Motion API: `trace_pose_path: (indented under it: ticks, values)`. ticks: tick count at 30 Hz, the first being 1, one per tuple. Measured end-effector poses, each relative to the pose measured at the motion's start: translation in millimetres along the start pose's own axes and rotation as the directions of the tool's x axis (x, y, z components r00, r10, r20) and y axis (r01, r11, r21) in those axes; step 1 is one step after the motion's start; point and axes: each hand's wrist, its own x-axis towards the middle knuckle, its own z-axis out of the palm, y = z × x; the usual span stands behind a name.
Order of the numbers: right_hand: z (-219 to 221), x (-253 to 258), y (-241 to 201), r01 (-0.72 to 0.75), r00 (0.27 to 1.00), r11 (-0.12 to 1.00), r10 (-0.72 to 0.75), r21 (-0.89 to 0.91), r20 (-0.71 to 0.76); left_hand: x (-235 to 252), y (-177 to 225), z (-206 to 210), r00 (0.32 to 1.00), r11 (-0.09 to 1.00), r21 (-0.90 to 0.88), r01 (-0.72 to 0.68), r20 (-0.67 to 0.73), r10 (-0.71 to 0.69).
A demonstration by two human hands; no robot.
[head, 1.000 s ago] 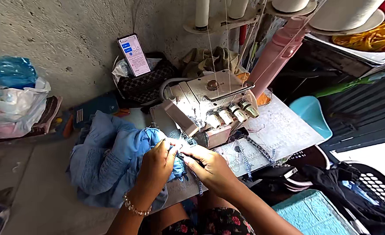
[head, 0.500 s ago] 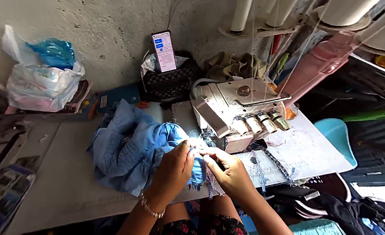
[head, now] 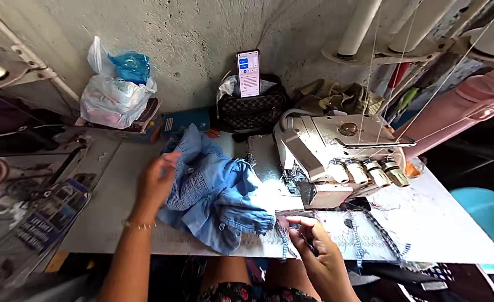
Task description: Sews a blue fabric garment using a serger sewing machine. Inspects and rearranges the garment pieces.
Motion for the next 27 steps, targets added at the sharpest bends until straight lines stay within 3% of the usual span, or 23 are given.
trace_pose_path:
  ticks: [2,5,7,9,10,12,14,16,19,23,27]
  values:
    - [2,-1,-4,0.002,0.999,1.000,-0.002,0.003,0.052,24,-34,-20,0.982,0.976,0.114,0.187,-0.033,-0.185]
    - [7,-4,-12,-0.048,0.955,0.999,0.041,0.017,0.295,41,-59,-28,0.939,0.944,0.091,0.317,0.113,-0.326]
    - [14,-6,-13,-0.113,0.815,0.993,0.082,0.020,0.573,50,-61,-35,0.945,0.953,-0.040,0.302,0.144,-0.294]
    - [33,-9,-10,-0.155,0.646,0.987,0.137,-0.046,0.751,60,-41,-49,0.952,0.946,-0.120,0.301,0.091,-0.292]
    - [46,-11,-6,-0.150,0.596,0.986,0.151,-0.075,0.789,65,-27,-59,0.950,0.939,-0.144,0.311,0.052,-0.307]
    - [68,-10,-2,-0.135,0.563,0.985,0.167,-0.109,0.810,71,2,-78,0.938,0.920,-0.218,0.327,-0.039,-0.343]
    - [83,-1,-2,-0.137,0.597,0.985,0.167,-0.105,0.785,73,29,-99,0.910,0.884,-0.324,0.338,-0.126,-0.394]
    - [93,12,-4,-0.142,0.699,0.988,0.140,-0.056,0.701,72,51,-122,0.895,0.827,-0.469,0.311,-0.149,-0.421]
    - [102,38,-3,-0.139,0.819,0.990,0.119,-0.006,0.562,71,82,-149,0.885,0.728,-0.665,0.166,-0.225,-0.408]
    - [104,53,-1,-0.156,0.830,0.985,0.094,0.068,0.550,68,110,-167,0.839,0.699,-0.707,-0.107,-0.442,-0.319]
    - [108,62,-2,-0.260,0.832,0.955,0.146,0.144,0.535,56,126,-179,0.796,0.744,-0.539,-0.395,-0.605,-0.015]
